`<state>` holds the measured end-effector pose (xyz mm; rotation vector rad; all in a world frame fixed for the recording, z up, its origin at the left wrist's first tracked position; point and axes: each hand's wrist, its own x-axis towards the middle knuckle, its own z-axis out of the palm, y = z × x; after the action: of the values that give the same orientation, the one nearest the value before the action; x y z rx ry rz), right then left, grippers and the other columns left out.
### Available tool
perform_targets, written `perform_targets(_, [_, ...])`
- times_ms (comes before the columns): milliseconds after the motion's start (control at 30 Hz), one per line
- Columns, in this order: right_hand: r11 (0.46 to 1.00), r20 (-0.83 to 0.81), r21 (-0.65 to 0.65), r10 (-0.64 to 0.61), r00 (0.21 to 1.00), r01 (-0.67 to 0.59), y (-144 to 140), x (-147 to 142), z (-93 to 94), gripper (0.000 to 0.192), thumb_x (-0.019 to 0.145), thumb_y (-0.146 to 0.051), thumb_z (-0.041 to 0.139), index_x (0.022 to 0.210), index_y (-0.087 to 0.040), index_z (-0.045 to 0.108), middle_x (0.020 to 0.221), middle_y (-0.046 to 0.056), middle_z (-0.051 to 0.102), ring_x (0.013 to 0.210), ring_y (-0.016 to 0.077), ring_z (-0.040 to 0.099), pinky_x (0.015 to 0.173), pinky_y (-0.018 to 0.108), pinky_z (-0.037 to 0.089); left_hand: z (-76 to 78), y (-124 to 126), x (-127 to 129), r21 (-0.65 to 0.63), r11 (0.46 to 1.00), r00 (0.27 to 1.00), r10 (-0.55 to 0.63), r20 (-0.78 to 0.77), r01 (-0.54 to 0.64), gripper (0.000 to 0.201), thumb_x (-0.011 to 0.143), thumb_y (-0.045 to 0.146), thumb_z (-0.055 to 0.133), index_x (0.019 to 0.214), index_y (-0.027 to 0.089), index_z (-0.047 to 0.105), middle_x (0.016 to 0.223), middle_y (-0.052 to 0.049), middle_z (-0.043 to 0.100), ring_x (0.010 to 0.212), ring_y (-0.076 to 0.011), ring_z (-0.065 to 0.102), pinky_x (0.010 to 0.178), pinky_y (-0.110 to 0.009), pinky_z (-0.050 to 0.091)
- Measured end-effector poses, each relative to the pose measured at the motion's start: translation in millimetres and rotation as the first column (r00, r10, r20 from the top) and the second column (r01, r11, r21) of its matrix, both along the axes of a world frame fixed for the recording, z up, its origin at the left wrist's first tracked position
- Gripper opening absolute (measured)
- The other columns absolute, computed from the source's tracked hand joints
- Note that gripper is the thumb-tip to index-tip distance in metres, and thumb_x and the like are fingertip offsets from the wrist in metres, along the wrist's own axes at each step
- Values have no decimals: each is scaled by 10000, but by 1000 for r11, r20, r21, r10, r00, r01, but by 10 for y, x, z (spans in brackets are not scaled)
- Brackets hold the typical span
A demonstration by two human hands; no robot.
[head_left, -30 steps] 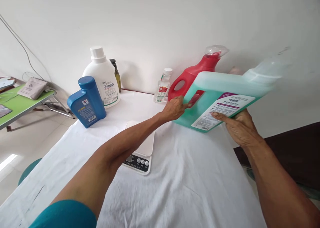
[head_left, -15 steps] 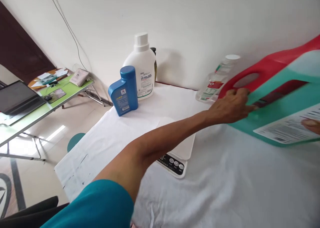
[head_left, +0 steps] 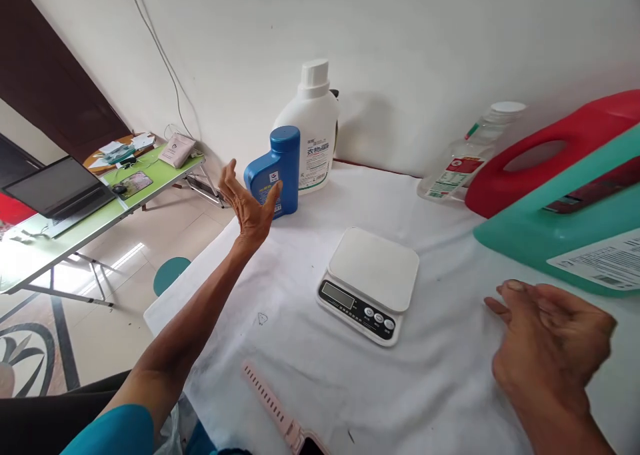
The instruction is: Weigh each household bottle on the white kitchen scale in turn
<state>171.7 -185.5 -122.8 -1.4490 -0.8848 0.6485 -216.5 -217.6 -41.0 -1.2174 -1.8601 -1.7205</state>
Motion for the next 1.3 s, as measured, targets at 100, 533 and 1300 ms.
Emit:
perform_targets(100, [999,-93,-22,35,995,-37,-57,-300,33,560,519,-536,876,890,-326,512,938,31,592,899,308,735,988,683,614,-222,63,-206,-152,979,950,-87,298,137,848,717,540,945,1379,202,537,1384,-180,652,1285,-349,639,1144,-552,514])
perform_targets(533, [999,19,-42,32,999,-31,-137,-445,-37,470,728,-536,728,1035,-285,476,996,10,649,991,262,773,961,509,640,-350,195,-157,150,918,655,-369,660,366,612,520,400,1036,1011,160,761,919,-36,808,819,-198,753,780,-347,656])
perform_targets(1300, [997,-55,-26,71,996,-72,-112,-415,50,379,939,-602,636,1056,-249,563,978,26,743,766,200,732,843,423,589,254,-5,1306,36,496,365,-684,631,867,542,629,445,1020,1067,198,820,1038,-77,856,919,-275,820,860,-452,705])
